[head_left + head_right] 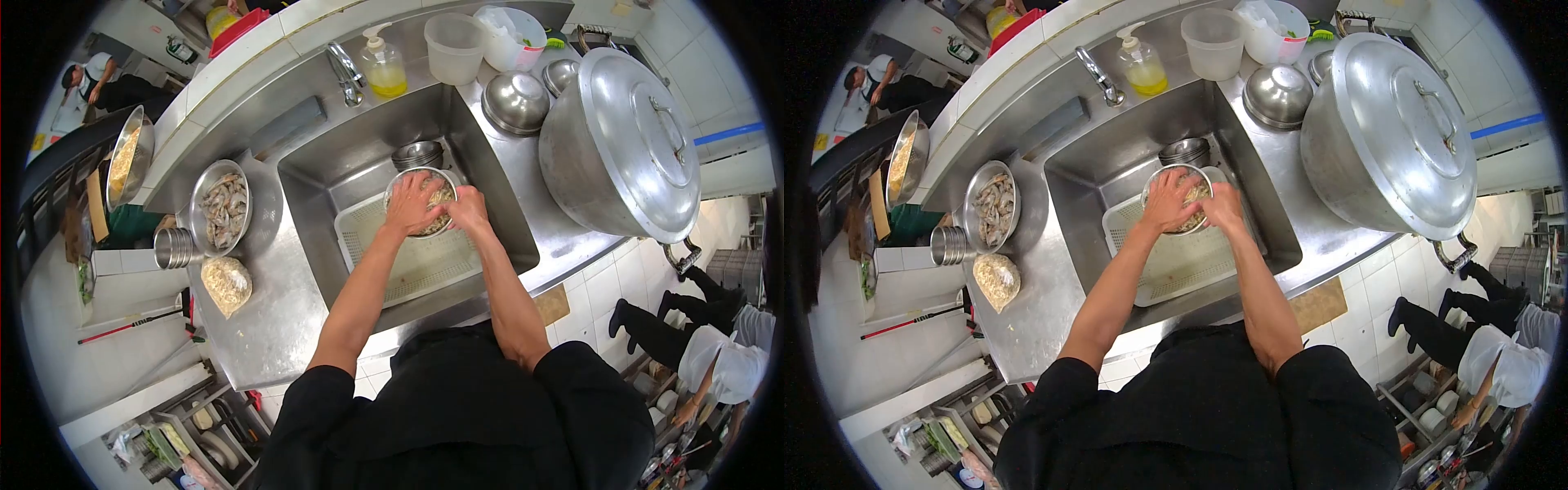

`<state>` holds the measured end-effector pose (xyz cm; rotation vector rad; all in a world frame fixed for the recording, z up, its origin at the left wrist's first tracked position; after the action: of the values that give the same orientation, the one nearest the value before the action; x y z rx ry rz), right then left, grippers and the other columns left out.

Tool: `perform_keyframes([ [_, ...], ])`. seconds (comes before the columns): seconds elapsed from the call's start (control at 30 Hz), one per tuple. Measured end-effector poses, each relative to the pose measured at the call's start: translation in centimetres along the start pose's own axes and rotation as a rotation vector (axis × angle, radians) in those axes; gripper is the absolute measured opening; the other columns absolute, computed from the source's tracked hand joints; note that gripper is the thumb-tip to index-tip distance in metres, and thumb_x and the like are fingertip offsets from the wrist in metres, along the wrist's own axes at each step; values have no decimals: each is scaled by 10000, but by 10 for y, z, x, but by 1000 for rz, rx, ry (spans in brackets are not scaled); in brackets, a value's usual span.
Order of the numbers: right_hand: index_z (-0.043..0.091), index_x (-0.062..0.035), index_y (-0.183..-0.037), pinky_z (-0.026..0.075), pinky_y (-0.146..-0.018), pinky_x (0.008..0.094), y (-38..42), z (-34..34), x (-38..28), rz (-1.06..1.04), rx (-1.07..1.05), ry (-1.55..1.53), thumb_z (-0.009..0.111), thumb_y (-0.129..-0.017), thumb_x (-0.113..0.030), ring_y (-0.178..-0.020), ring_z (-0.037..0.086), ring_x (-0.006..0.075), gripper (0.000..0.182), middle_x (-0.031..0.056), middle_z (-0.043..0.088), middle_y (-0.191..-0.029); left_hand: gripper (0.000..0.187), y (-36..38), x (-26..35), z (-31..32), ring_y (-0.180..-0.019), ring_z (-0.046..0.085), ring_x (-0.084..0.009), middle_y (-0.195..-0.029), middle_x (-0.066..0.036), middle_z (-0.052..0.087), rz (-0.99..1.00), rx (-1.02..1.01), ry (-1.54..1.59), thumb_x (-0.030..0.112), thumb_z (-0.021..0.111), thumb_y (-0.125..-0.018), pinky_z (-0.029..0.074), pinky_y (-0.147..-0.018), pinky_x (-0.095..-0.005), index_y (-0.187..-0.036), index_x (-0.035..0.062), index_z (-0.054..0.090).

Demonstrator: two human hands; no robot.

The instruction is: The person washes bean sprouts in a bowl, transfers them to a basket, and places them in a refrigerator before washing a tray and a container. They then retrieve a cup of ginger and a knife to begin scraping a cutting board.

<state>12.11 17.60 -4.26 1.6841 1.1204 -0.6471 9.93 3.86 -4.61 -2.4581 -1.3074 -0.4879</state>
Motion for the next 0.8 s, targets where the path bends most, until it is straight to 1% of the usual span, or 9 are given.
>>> perform_keyframes([
  [0.03, 622, 67, -804, 508, -408, 346, -1, -2, -3, -21, 1, 67, 667, -753, -67, -488, 650, 236, 150, 160, 646, -668, 538, 1, 0, 3, -1232, 392, -329, -1296, -120, 454, -26, 8, 24, 379, 660, -754, 323, -1005, -507, -1246, 195, 544],
  [0.23, 629, 84, -840, 530, -469, 378, -1, -7, -1, -20, 10, 201, 664, -738, -67, -508, 662, 261, 186, 203, 658, -703, 538, 11, 0, 25, -1248, 375, -344, -1317, -134, 441, -166, 79, 133, 364, 646, -765, 296, -1031, -504, -1260, 183, 536],
  [0.37, 636, 79, -838, 538, -497, 392, -3, -7, 2, -74, 67, 311, 648, -725, -55, -539, 671, 287, 176, 230, 662, -728, 536, 19, 4, 39, -1254, 369, -343, -1319, -138, 440, -248, 128, 205, 360, 634, -779, 279, -1044, -497, -1271, 176, 528],
  [0.47, 638, 67, -829, 543, -512, 402, -3, -5, 9, -95, 86, 366, 632, -725, -46, -571, 678, 309, 153, 242, 664, -754, 541, 24, 5, 51, -1241, 379, -332, -1322, -119, 441, -271, 185, 195, 381, 658, -778, 288, -1030, -496, -1266, 182, 537],
  [0.57, 636, 58, -819, 551, -544, 412, 3, -6, 5, -100, 87, 395, 617, -732, -40, -603, 683, 320, 132, 246, 666, -778, 523, 27, 11, 52, -1234, 380, -330, -1318, -106, 439, -351, 127, 258, 376, 653, -785, 293, -1022, -495, -1258, 184, 538],
  [0.73, 626, 56, -803, 558, -597, 418, 9, -8, -2, -106, 94, 489, 599, -741, -38, -625, 685, 327, 115, 247, 667, -795, 520, 29, 13, 57, -1236, 375, -322, -1316, -97, 437, -362, 142, 286, 383, 642, -792, 283, -1029, -492, -1262, 190, 531],
  [0.8, 627, 52, -808, 556, -609, 422, 13, -9, -6, -86, 91, 468, 598, -741, -40, -627, 683, 334, 118, 250, 665, -793, 522, 30, 14, 57, -1247, 365, -321, -1324, -99, 432, -369, 130, 281, 392, 624, -801, 278, -1034, -487, -1274, 194, 524],
])
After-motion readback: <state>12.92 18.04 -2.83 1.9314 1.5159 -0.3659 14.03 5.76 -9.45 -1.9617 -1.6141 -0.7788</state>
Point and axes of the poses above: each hand's wrist, its own y-axis away from the middle knuckle, its own z-axis out of the palm, x = y × z, the point moved 5 cm from there along -y, towards the middle knuckle
